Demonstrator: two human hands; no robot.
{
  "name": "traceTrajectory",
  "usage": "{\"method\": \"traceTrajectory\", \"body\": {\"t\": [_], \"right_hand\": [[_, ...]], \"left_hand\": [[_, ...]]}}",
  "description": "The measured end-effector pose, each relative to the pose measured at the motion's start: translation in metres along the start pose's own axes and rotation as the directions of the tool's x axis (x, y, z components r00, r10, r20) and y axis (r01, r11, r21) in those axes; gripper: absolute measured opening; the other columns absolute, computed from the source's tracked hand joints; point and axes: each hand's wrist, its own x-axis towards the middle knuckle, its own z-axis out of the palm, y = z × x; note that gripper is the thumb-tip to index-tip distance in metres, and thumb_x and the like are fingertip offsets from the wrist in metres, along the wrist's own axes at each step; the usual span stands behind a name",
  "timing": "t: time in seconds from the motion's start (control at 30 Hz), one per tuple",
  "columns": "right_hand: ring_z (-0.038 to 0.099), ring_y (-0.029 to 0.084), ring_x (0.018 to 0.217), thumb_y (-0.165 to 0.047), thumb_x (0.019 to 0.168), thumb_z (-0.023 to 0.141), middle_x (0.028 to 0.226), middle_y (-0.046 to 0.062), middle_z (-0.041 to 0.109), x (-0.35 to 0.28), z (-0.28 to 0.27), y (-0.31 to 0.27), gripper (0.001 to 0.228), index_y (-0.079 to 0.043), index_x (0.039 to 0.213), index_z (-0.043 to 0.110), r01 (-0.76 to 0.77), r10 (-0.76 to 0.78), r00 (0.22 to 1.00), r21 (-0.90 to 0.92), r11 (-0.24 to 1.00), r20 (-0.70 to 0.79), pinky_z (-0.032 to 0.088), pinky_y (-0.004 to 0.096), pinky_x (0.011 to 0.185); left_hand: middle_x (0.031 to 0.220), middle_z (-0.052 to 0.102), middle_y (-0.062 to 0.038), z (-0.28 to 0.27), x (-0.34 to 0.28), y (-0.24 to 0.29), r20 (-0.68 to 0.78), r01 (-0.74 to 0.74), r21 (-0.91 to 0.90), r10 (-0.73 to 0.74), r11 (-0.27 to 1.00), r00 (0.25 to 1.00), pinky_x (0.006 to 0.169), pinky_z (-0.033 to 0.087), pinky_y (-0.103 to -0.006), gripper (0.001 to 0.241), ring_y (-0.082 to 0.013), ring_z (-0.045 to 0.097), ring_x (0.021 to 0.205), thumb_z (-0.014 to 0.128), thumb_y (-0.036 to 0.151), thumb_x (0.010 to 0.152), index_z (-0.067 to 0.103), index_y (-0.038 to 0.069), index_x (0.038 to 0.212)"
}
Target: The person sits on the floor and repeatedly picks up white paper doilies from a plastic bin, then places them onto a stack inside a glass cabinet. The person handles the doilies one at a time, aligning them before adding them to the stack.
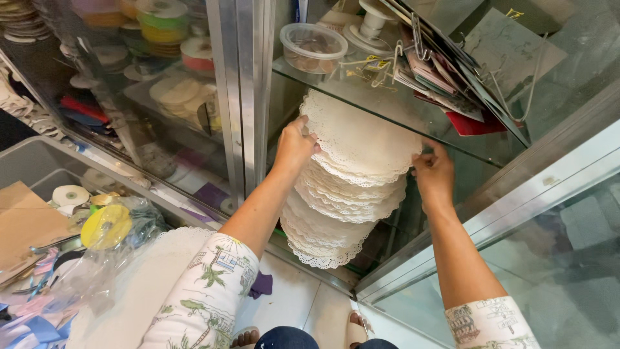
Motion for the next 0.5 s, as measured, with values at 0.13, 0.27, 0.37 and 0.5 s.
{"method": "traceTrajectory", "body": {"t": [0.13, 0.27, 0.37, 0.5], "right_hand": [[0.066, 0.020, 0.067, -0.007, 0.098, 0.062, 0.088, 0.012, 0.064, -0.010, -0.005, -0.002, 0.041, -0.008, 0.139, 0.063, 0.015, -0.013, 0.999, -0.068, 0.998, 0.038, 0.052, 0.032, 0.055], [0.065, 0.018, 0.064, -0.016, 0.104, 0.058, 0.084, 0.009, 0.064, -0.013, -0.007, 0.002, 0.029, -0.014, 0.129, 0.071, 0.021, -0.014, 0.996, -0.076, 0.997, 0.093, 0.051, 0.029, 0.052], [0.062, 0.019, 0.060, -0.022, 0.110, 0.055, 0.081, 0.012, 0.064, -0.030, -0.007, -0.006, 0.030, -0.009, 0.135, 0.065, 0.037, -0.036, 0.996, -0.009, 0.999, 0.086, 0.051, 0.029, 0.050], [0.056, 0.018, 0.054, -0.018, 0.110, 0.052, 0.076, 0.012, 0.059, -0.094, 0.003, -0.039, 0.037, 0.001, 0.142, 0.054, 0.011, -0.010, 1.000, 0.166, 0.986, -0.003, 0.047, 0.029, 0.046]], "left_hand": [[0.132, 0.057, -0.032, -0.002, 0.002, -0.005, 0.005, 0.022, 0.047, -0.022, 0.999, 1.000, 0.065, 0.067, -0.0314, 0.055, -0.0254, 0.077, 0.074, 0.060, 0.003, 0.093, 0.050, -0.004, 0.147], [0.129, 0.062, -0.029, -0.009, -0.002, -0.007, 0.027, 0.015, 0.123, -0.019, 0.992, 0.999, 0.069, 0.066, -0.0344, 0.058, -0.0254, 0.078, 0.076, 0.067, 0.011, 0.091, 0.053, 0.001, 0.146], [0.137, 0.056, -0.034, -0.025, -0.044, 0.029, 0.012, -0.090, 0.234, 0.090, 0.968, 0.996, 0.095, 0.053, -0.0469, 0.060, -0.0391, 0.065, 0.105, 0.074, 0.018, 0.088, 0.058, 0.006, 0.145], [0.156, 0.035, -0.039, -0.062, -0.105, 0.051, -0.001, -0.153, 0.265, 0.159, 0.952, 0.987, 0.112, 0.044, -0.0554, 0.061, -0.0450, 0.065, 0.120, 0.073, 0.008, 0.088, 0.056, 0.009, 0.147]]}}
